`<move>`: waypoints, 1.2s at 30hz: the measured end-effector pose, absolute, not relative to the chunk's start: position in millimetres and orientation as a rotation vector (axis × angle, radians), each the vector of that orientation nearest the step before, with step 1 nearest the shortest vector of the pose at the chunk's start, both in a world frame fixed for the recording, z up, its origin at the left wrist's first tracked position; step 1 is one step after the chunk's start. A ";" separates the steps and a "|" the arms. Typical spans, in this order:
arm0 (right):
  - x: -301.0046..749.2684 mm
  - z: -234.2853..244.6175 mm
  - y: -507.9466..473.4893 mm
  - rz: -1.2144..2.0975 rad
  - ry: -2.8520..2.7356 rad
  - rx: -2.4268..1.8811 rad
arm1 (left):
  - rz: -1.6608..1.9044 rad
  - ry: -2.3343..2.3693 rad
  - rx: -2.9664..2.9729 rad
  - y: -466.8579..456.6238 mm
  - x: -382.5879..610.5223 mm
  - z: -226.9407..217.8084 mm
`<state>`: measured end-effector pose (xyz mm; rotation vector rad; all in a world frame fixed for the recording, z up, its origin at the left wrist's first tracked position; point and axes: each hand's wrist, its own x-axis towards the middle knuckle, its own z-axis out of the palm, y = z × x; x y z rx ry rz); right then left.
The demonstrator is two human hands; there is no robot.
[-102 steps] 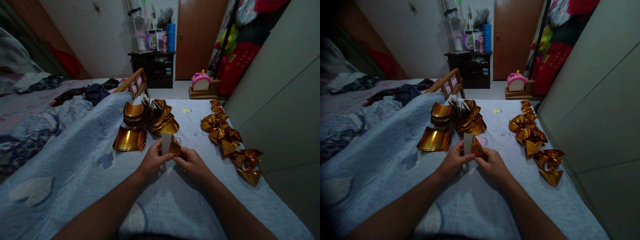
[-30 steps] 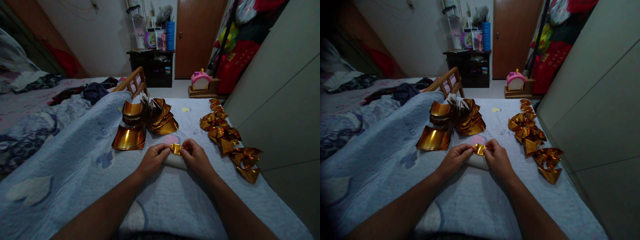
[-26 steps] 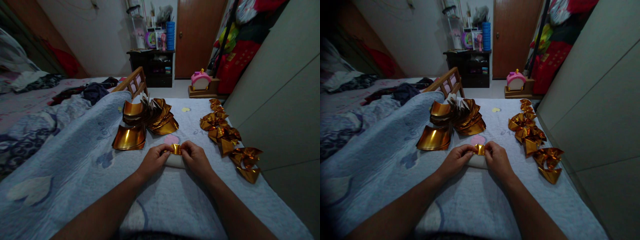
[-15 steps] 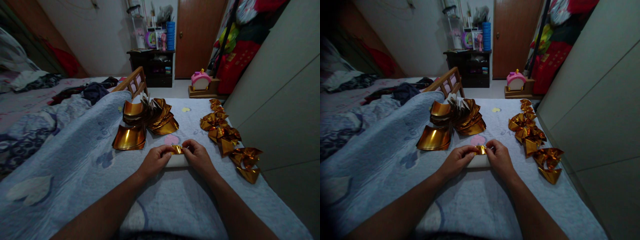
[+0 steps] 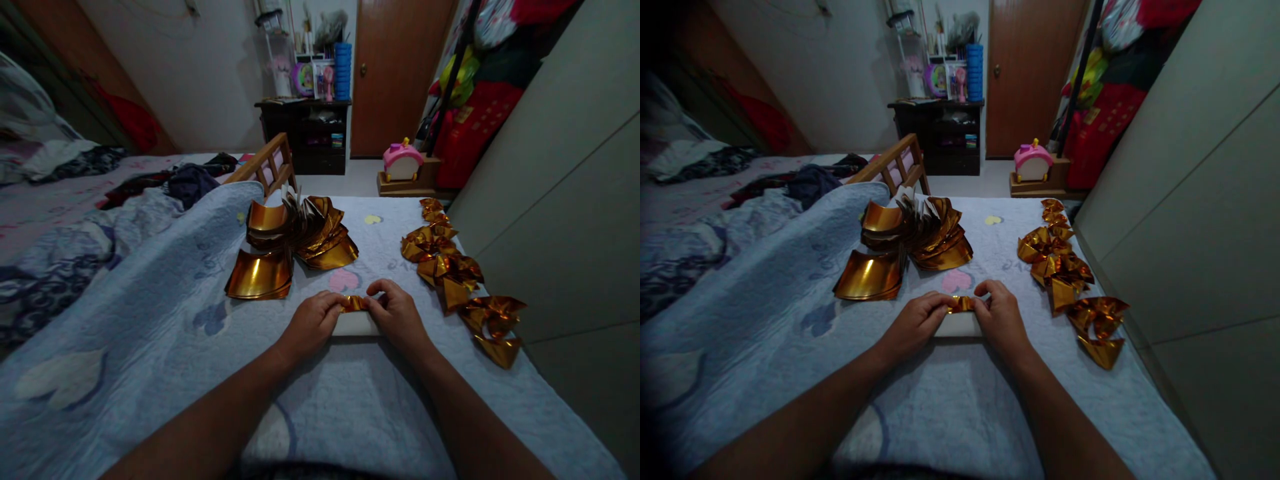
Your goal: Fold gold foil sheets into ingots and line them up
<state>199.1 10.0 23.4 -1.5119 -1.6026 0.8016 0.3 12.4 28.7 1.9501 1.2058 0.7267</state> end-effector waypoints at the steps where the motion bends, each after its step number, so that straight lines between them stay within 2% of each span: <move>1: 199.5 24.4 9.8 0.820 -1.604 -1.510 | 0.734 1.218 1.955 12.2 0.9 28.5; 5: 200.6 25.3 9.4 0.816 -1.668 -1.455 | 0.732 1.268 2.001 11.9 2.9 26.8; 10: 198.6 17.2 9.7 0.621 -1.870 -1.376 | 0.650 1.336 2.167 11.0 4.7 27.2; 20: 192.6 15.6 4.6 0.367 -2.209 -1.486 | 0.607 1.287 2.119 11.9 3.4 30.3; 30: 181.6 19.9 -5.6 0.514 -2.219 -1.319 | 0.657 1.265 1.976 10.5 4.9 35.7; 36: 178.1 24.3 -9.5 0.486 -2.238 -1.325 | 0.737 1.203 1.781 13.5 0.7 36.5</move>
